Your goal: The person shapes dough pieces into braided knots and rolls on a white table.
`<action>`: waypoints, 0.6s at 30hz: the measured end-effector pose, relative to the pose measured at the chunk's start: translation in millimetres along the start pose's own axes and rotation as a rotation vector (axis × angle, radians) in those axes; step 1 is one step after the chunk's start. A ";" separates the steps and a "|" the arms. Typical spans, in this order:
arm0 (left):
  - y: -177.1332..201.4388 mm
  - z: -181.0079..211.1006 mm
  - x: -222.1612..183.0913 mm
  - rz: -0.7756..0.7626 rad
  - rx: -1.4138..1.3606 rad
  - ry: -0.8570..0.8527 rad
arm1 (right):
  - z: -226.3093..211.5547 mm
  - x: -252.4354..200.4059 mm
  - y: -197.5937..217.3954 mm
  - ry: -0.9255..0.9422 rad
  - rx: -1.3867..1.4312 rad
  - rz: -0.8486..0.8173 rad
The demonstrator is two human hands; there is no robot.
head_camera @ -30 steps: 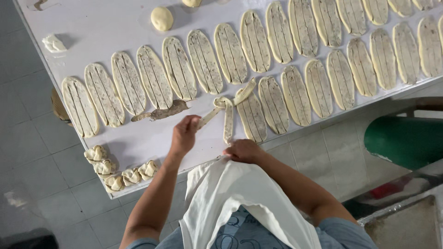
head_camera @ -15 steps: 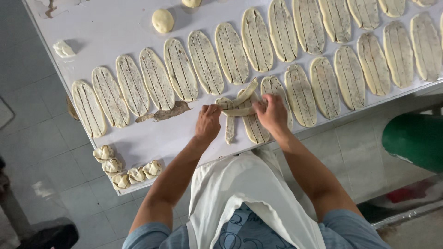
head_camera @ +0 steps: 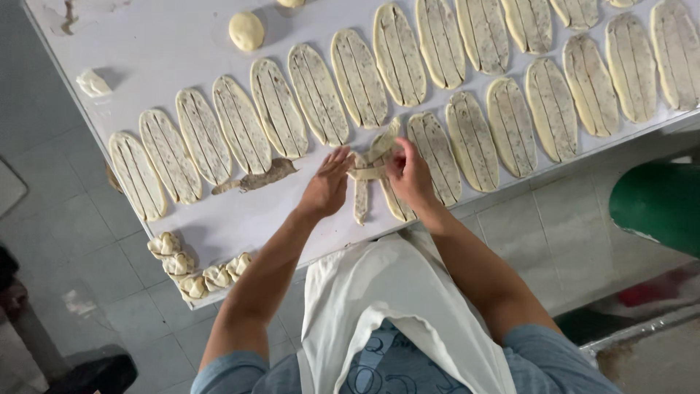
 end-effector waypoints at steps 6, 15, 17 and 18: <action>-11.3 34.8 2.7 -0.260 0.423 -0.107 | 3.3 60.4 1.8 0.042 -0.331 0.130; 25.9 14.4 6.6 0.059 -0.131 -0.103 | -83.5 -32.5 22.2 0.524 -0.139 0.040; 1.9 22.5 7.2 0.003 0.133 -0.204 | -84.8 -62.8 1.4 0.423 -0.209 -0.191; -8.4 25.3 7.6 -0.044 0.245 -0.245 | -91.9 -74.8 -1.6 0.471 -0.234 -0.192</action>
Point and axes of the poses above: each hand's wrist, its own x-axis towards the middle knuckle, its own y-axis out of the back of the hand, z = x × y, the point moved 8 cm from there along x, towards the middle knuckle, and after that the axes turned 6 degrees about y, right-handed, at the moved point
